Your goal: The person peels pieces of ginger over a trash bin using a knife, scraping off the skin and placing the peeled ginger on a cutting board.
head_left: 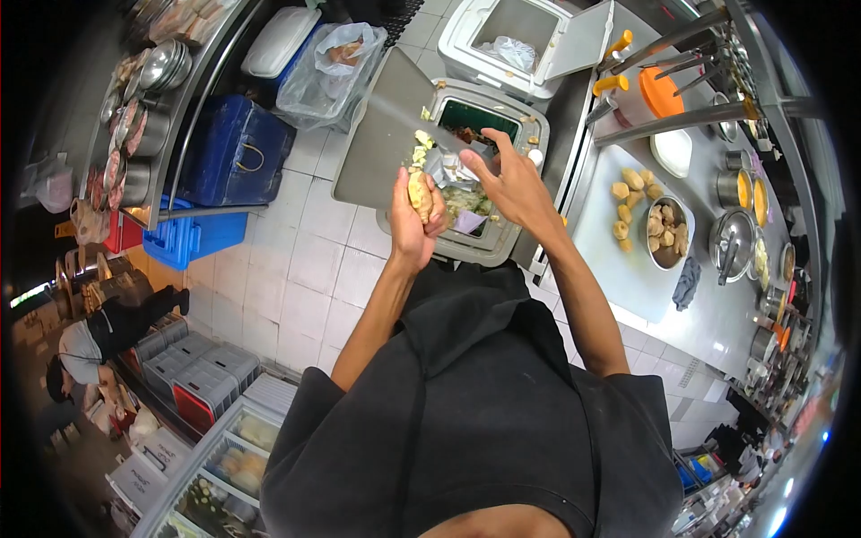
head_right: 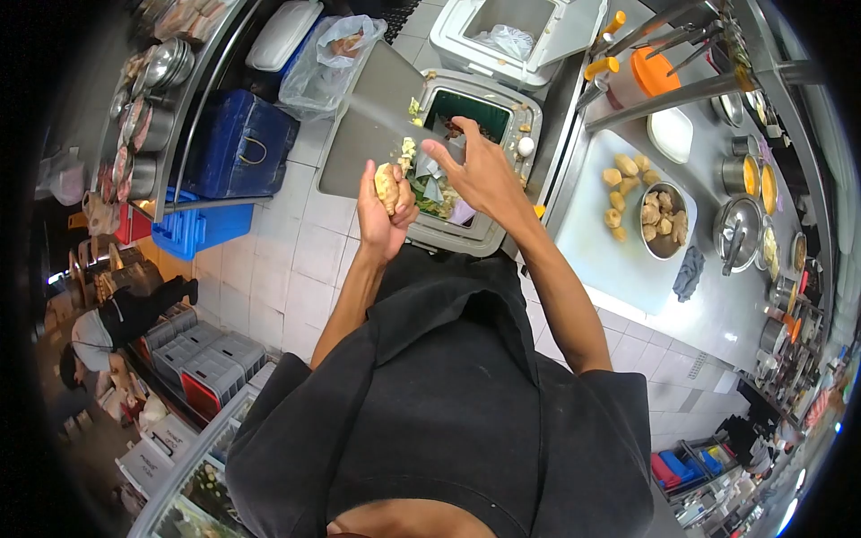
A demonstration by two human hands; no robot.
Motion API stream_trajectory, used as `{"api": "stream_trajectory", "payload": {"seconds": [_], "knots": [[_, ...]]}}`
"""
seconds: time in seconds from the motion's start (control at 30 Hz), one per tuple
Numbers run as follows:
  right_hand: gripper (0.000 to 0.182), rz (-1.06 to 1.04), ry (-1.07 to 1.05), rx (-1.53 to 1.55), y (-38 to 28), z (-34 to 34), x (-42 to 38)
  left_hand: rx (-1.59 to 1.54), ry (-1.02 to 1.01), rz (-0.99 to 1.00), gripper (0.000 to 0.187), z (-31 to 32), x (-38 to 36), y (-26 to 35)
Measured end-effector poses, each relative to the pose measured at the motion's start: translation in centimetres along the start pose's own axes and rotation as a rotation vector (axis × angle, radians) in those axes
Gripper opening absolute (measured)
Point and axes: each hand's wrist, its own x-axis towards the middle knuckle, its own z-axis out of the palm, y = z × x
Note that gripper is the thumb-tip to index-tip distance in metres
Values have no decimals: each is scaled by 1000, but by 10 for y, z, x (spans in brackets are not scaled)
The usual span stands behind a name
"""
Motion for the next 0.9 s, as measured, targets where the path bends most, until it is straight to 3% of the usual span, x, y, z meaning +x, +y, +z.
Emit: {"api": "stream_trajectory", "payload": {"seconds": [0.1,0.17,0.2,0.27,0.3,0.53,0.6,0.63,0.7,0.83,0.9], "knots": [[74,-136,51,-17,6,6,-10,-44,32,-12,47,3,3,-4],[75,-454,103,-25,6,11,-22,3,91,-20,44,6,5,-5],[75,-451,106,-25,0,9,-31,5,88,-24,44,8,7,-7],[79,-383,-152,-144,-18,2,-45,5,161,-78,44,13,10,-10],[87,-401,-155,-189,-13,7,-45,-35,49,-92,48,10,9,-13],[97,-427,-176,-210,-7,11,-45,120,80,98,51,-18,26,-41],[98,-463,-141,-198,-4,16,-47,905,23,560,55,-22,16,-50],[98,-464,-141,-196,-4,16,-47,906,24,560,55,-24,18,-50],[98,-426,-183,-230,-7,14,-47,99,-54,133,59,-29,25,-47],[100,-370,-255,-254,-12,10,-45,414,59,201,54,-34,33,-58],[98,-457,-181,-169,-4,15,-41,650,36,344,44,-38,36,-58]]}}
